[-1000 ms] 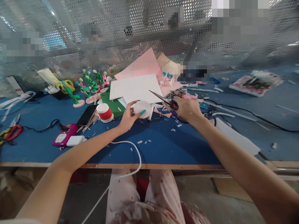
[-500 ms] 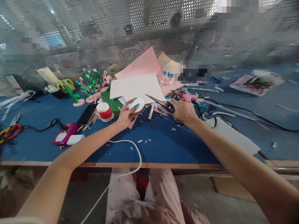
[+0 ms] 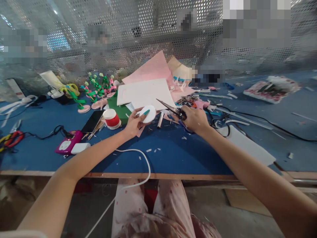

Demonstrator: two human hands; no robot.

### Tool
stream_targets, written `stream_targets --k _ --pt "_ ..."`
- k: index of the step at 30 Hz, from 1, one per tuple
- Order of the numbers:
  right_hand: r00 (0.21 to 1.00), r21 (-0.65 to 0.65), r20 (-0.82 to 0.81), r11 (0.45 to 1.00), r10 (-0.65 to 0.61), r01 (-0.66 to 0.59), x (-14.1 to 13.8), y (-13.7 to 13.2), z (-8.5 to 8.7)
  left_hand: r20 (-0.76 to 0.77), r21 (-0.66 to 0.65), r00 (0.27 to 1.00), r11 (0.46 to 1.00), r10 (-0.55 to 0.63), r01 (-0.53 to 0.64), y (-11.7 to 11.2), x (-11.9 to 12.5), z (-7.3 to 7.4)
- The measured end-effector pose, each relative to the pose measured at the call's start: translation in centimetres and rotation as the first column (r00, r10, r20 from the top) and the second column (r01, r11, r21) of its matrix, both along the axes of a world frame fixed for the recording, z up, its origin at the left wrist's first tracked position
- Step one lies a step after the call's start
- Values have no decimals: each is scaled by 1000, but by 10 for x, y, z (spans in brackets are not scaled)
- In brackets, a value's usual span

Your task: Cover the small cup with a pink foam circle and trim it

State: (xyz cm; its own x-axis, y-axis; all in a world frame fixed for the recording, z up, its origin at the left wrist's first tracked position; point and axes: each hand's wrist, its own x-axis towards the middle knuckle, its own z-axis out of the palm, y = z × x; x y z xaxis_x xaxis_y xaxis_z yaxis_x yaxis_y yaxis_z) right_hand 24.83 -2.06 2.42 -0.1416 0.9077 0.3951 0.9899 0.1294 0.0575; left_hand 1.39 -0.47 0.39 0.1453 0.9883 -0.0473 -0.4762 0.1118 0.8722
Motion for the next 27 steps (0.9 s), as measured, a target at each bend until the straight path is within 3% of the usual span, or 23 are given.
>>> stream_targets --k 8,15,27 --pt "999 -16 42 1000 18 -17 -3 -3 4 -46 36 999 999 -13 14 -5 1 4" --pt "999 4 29 1000 22 -22 1 -3 6 10 -52 1000 999 11 -11 -2 2 4" --pt "992 -113 76 989 106 -97 -7 -8 10 28 -57 999 998 -34 36 -4 4 3"
